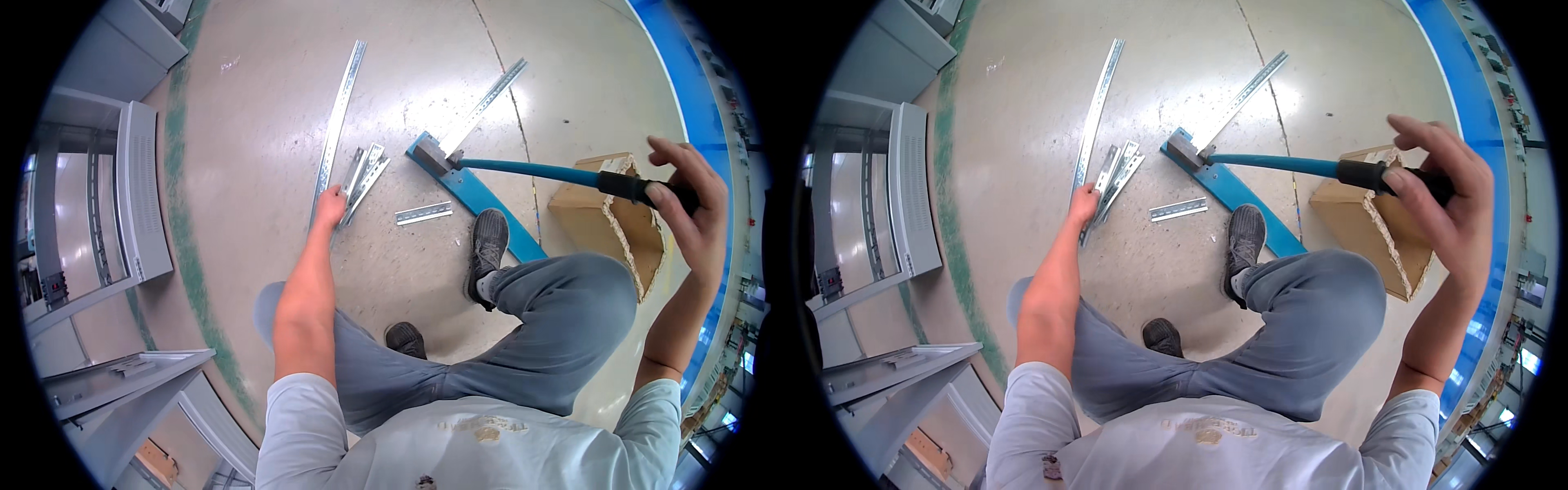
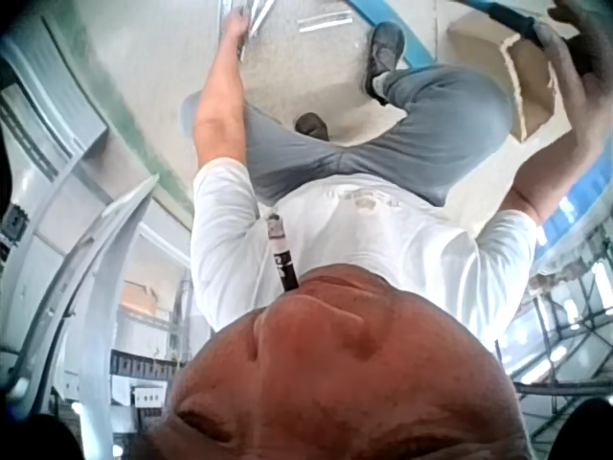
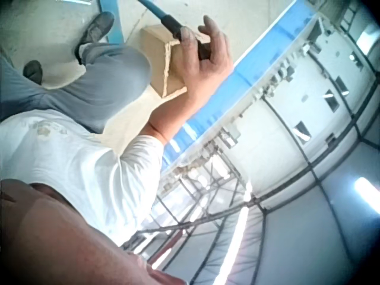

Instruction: The person sits on the floor and uses a manual metal shear to cut long perforated metal rails into shorter segments. The person repeatedly positions the rails in the shear, cuts them, and places the cut pieces into a nearby cardboard box.

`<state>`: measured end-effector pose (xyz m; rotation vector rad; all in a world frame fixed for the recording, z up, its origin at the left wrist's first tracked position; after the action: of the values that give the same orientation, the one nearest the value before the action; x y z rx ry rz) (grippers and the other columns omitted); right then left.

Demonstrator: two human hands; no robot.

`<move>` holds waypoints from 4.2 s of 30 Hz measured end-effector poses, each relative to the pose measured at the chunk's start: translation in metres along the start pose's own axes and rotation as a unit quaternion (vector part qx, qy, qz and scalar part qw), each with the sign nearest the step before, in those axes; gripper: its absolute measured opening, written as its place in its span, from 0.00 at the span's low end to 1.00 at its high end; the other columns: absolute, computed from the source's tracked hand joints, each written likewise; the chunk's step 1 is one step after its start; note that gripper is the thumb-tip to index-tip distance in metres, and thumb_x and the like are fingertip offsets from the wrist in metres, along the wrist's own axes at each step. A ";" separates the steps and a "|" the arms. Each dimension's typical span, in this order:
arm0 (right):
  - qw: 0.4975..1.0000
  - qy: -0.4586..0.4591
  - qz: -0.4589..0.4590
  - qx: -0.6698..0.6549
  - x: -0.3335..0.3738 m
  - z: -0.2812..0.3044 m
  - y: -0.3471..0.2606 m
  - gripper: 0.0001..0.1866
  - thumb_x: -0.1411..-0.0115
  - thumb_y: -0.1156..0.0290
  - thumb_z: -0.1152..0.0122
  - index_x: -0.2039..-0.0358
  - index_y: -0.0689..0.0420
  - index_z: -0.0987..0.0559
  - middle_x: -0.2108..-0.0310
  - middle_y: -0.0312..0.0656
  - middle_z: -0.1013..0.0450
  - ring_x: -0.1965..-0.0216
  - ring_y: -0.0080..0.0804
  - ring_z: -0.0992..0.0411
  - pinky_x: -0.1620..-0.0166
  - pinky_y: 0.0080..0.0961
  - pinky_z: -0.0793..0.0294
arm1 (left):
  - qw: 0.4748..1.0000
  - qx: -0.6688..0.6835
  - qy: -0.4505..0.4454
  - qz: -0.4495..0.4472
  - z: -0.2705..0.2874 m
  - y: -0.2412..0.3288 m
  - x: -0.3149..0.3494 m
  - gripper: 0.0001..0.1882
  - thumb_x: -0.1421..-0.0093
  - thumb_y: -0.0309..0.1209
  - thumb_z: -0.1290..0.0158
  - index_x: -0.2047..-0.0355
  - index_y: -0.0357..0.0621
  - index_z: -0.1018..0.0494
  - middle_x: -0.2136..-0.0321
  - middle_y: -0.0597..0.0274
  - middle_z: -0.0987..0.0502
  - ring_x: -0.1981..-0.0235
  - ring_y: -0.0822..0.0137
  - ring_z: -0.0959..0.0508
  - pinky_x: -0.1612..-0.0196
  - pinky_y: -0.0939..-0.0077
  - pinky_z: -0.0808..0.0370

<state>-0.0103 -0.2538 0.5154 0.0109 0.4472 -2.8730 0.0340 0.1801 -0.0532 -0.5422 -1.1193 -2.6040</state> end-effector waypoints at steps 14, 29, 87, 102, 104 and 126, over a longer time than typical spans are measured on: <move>0.673 0.127 -0.043 -0.728 -0.032 -0.188 0.146 0.38 0.30 0.39 0.54 0.43 0.65 0.23 0.47 0.51 0.23 0.45 0.46 0.24 0.41 0.41 0.26 | 0.922 0.354 -0.044 0.148 0.010 0.062 0.028 0.07 0.33 0.31 0.43 0.61 0.41 0.25 0.75 0.64 0.22 0.77 0.72 0.22 0.73 0.75 0.23; 0.646 -0.125 -0.386 -0.647 -0.152 -0.529 0.264 0.28 0.32 0.55 0.36 0.39 0.60 0.28 0.48 0.45 0.24 0.47 0.36 0.27 0.43 0.38 0.29 | 0.835 0.512 -0.055 0.194 -0.115 0.115 0.071 0.10 0.38 0.34 0.37 0.67 0.46 0.28 0.76 0.64 0.22 0.81 0.73 0.24 0.81 0.79 0.31; 0.718 -0.099 -0.383 -0.573 -0.139 -0.516 0.223 0.13 0.34 0.60 0.34 0.60 0.58 0.19 0.64 0.37 0.19 0.63 0.26 0.22 0.61 0.23 0.24 | 0.958 0.125 -0.247 0.079 -0.032 0.124 0.015 0.17 0.40 0.35 0.36 0.55 0.40 0.22 0.67 0.66 0.21 0.71 0.76 0.24 0.67 0.77 0.26; 0.720 -0.183 -0.355 -0.567 -0.110 -0.516 0.189 0.17 0.37 0.56 0.30 0.61 0.59 0.17 0.64 0.35 0.22 0.62 0.23 0.26 0.59 0.23 0.25 | 0.987 -0.028 -0.160 -0.008 -0.044 0.116 0.052 0.24 0.43 0.41 0.36 0.56 0.32 0.26 0.63 0.45 0.19 0.59 0.53 0.18 0.52 0.62 0.23; 0.727 -0.184 -0.349 -0.562 -0.111 -0.516 0.187 0.18 0.37 0.55 0.30 0.60 0.59 0.17 0.64 0.36 0.22 0.62 0.23 0.26 0.58 0.23 0.25 | 0.990 -0.028 -0.135 -0.011 -0.049 0.114 0.057 0.24 0.42 0.41 0.37 0.54 0.33 0.26 0.62 0.44 0.19 0.58 0.50 0.18 0.52 0.60 0.23; 0.744 -0.190 -0.339 -0.543 -0.111 -0.512 0.178 0.17 0.35 0.53 0.31 0.63 0.55 0.18 0.70 0.27 0.26 0.72 0.14 0.35 0.67 0.17 0.38 | 0.995 -0.092 -0.032 0.023 -0.075 0.116 0.086 0.34 0.39 0.30 0.41 0.34 0.36 0.37 0.46 0.41 0.26 0.43 0.42 0.26 0.39 0.48 0.30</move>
<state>0.1242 -0.2394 -0.0207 -1.0932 2.2900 -2.5188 -0.0177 0.0393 0.0109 -0.6875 -0.8774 -2.6830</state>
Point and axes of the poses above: each hand's wrist, its own x-axis away from the middle knuckle, its own z-axis out of the back of the hand, y = z × x, the point moved 5 cm from there along -x, towards the middle knuckle
